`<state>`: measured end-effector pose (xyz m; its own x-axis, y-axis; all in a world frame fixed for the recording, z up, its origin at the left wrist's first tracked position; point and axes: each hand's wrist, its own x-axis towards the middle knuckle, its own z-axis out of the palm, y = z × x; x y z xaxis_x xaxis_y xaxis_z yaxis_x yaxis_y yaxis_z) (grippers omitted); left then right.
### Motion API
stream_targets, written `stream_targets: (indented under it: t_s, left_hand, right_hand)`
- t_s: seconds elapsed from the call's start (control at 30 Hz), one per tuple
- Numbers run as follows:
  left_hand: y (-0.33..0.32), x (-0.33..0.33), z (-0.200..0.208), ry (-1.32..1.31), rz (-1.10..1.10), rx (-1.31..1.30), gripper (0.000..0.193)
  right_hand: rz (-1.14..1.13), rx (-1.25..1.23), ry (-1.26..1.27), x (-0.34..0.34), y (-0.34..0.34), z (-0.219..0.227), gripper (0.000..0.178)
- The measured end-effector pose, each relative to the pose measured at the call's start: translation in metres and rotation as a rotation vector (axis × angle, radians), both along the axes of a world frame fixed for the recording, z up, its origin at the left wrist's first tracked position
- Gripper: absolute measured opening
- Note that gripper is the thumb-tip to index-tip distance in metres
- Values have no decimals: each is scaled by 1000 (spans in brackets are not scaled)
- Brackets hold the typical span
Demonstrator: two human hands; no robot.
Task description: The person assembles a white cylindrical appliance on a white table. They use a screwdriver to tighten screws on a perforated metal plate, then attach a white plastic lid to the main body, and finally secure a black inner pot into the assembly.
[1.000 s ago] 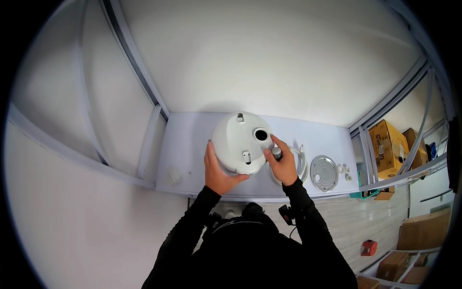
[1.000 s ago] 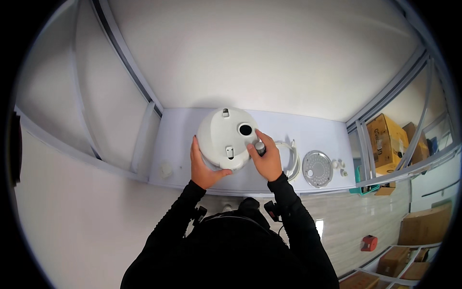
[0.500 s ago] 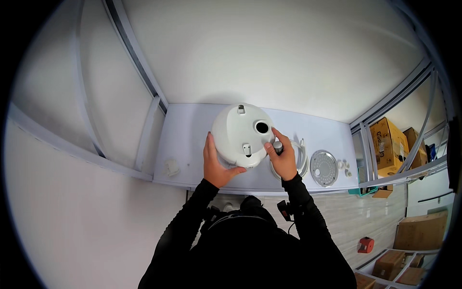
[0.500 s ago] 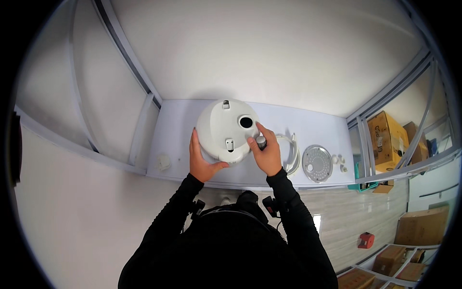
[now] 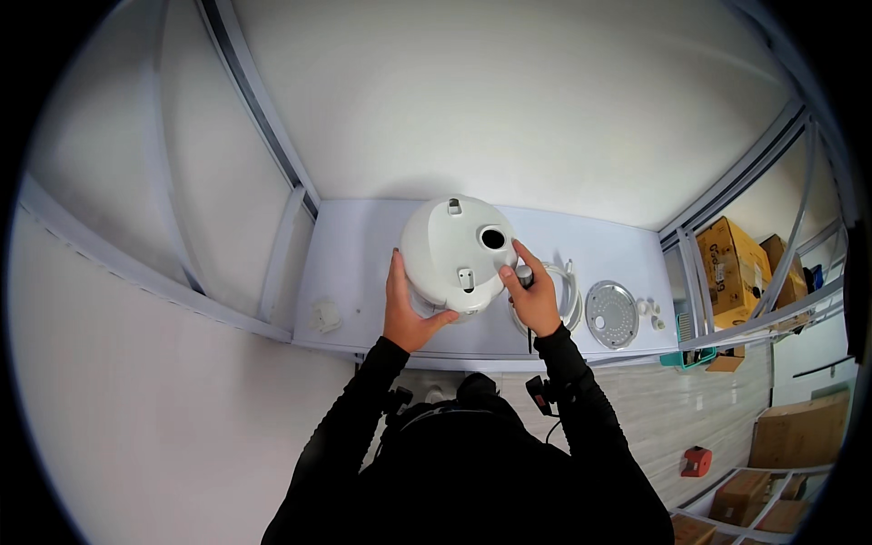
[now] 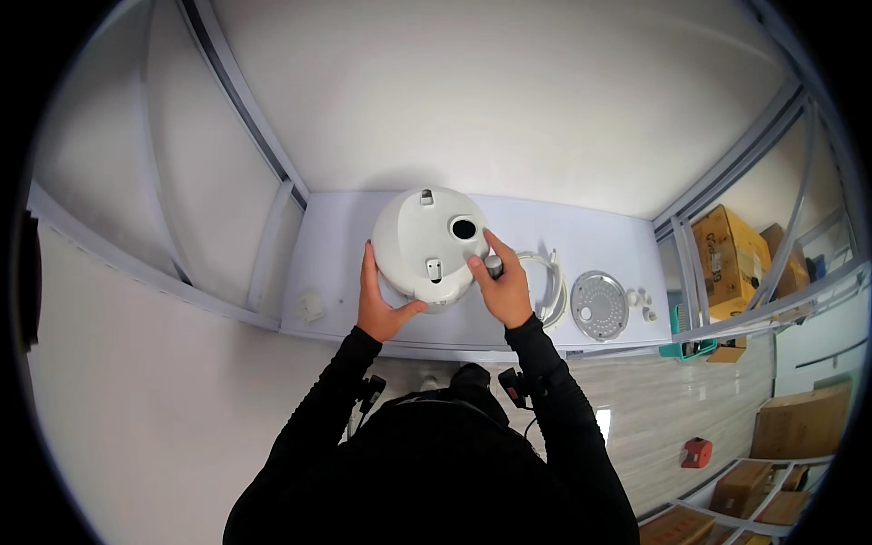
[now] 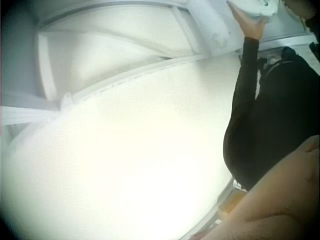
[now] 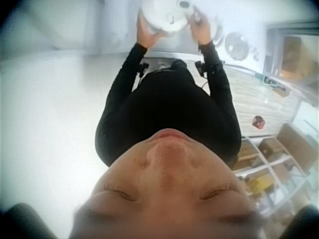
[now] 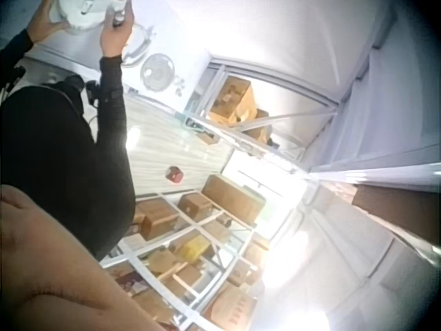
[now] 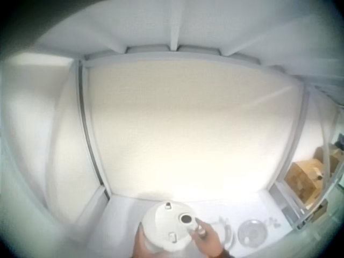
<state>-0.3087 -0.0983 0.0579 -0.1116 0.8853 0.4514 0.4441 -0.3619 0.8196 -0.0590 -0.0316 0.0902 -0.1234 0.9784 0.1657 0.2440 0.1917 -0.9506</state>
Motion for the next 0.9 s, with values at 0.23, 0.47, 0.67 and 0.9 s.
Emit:
stream_targets:
  t_s: [0.23,0.47,0.67,0.9]
  left_hand:
    - [-11,4,3,-31,17,-10,139]
    - [-31,16,2,46,216,-2,123]
    - [-58,33,-7,-21,326,-178,92]
    - [-94,51,-27,51,378,-215,39]
  right_hand:
    - [-52,-84,125,9,-20,13,56]
    - [2,343,-45,23,-25,26,53]
    - [142,255,39,42,-45,46,40]
    - [400,192,256,81,-62,47,24]
